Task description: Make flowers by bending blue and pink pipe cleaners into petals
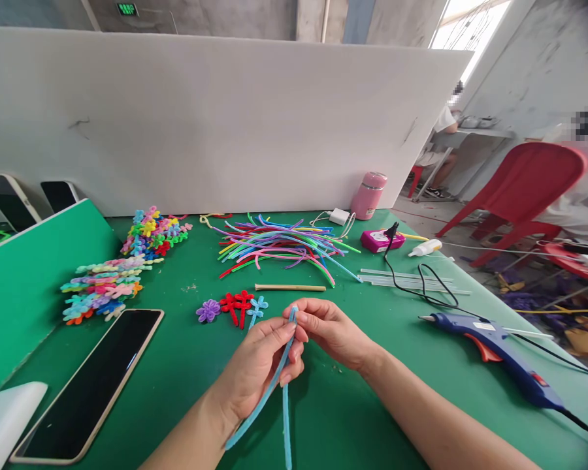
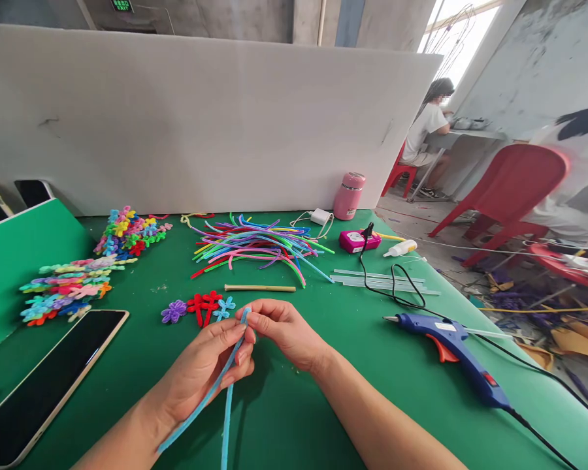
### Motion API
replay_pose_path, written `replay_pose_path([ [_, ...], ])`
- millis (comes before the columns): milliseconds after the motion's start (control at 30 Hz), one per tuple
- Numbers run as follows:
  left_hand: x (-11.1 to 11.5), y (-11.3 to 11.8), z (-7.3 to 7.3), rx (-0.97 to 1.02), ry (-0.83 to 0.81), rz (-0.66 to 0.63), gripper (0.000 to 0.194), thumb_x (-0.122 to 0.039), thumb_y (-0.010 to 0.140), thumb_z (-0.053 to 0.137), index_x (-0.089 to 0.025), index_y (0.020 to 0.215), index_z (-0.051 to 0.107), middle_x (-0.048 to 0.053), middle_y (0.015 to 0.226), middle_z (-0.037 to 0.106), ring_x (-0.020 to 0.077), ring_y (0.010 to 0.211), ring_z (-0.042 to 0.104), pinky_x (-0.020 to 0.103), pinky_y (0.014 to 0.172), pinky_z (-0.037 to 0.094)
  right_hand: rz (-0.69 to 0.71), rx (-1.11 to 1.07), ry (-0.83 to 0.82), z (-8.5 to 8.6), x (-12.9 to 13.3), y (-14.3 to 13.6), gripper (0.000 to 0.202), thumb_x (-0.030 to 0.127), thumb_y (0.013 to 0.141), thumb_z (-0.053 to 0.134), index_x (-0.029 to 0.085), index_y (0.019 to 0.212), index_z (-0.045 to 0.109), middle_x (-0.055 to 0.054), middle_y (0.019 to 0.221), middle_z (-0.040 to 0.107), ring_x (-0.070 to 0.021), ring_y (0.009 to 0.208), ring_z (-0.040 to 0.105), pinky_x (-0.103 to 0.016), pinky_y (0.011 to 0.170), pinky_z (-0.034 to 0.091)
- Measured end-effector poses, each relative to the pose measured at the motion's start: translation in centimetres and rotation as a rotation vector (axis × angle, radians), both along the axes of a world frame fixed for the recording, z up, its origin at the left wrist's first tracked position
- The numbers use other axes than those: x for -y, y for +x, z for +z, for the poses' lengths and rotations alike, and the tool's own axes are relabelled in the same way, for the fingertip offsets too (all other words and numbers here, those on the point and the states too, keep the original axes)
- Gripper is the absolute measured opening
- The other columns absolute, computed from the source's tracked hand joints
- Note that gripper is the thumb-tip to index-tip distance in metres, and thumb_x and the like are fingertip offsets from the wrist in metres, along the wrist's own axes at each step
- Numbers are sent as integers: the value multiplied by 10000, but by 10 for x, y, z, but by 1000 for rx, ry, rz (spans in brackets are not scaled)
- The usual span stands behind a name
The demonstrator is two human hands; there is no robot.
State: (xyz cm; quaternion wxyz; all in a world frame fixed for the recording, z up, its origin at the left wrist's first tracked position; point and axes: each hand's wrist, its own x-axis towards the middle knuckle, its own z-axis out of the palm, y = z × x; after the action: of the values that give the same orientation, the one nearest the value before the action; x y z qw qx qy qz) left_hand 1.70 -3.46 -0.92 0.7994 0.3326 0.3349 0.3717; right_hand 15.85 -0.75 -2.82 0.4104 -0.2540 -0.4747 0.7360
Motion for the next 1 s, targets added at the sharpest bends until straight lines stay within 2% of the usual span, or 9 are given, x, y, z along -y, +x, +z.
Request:
replay_pose_path([
  [300, 0, 1, 1, -53, 34, 9, 210, -276, 802, 475, -112, 716, 574, -29, 525, 460, 24, 358, 369, 200, 404, 179, -38, -61, -52, -1, 3, -3, 164, 308, 755, 598, 145, 756, 580, 64, 521, 453, -50, 506, 486, -184, 547, 359],
  [500, 0, 2, -1, -162, 80, 56, 204, -253, 805, 456, -117, 679, 539, -36, 517, 438, 23, 367, 352, 197, 396, 179, -85, 43, 26, -1, 3, -6, 178, 322, 773, 567, 146, 751, 560, 54, 550, 453, -80, 531, 520, -230, 582, 389],
  [633, -2, 1, -3, -171, 82, 59, 192, -249, 798, 466, -119, 668, 522, -42, 515, 423, 22, 382, 335, 195, 397, 162, -113, 87, 73, 3, 3, -6, 183, 327, 773, 561, 145, 748, 558, 52, 547, 463, -79, 536, 505, -233, 588, 389],
  [700, -2, 0, -4, -147, 80, 56, 191, -245, 796, 468, -120, 660, 520, -42, 510, 423, 23, 383, 334, 198, 399, 158, -122, 100, 110, 4, 2, -4, 176, 324, 780, 550, 151, 805, 570, 49, 556, 479, -75, 554, 493, -227, 600, 389],
  [833, -5, -3, -4, -50, 45, 43, 183, -235, 788, 466, -126, 651, 519, -46, 486, 431, 18, 349, 325, 209, 408, 153, -167, 244, 316, 5, 0, 2, 230, 303, 797, 523, 177, 982, 576, 0, 738, 561, -99, 686, 520, -239, 656, 409],
  [900, -6, -6, -5, -8, 18, 17, 184, -234, 781, 473, -126, 640, 518, -48, 471, 433, 17, 333, 324, 212, 409, 152, -196, 400, 516, 7, -1, 7, 230, 269, 805, 513, 188, 1006, 585, -33, 848, 584, -125, 765, 535, -254, 685, 420],
  [1000, -8, -9, -4, 23, 0, -64, 198, -238, 778, 480, -122, 623, 520, -50, 460, 433, 16, 318, 326, 214, 413, 161, -227, 600, 825, 12, -3, 13, 203, 237, 820, 494, 193, 980, 611, -60, 881, 609, -151, 812, 547, -273, 709, 430],
])
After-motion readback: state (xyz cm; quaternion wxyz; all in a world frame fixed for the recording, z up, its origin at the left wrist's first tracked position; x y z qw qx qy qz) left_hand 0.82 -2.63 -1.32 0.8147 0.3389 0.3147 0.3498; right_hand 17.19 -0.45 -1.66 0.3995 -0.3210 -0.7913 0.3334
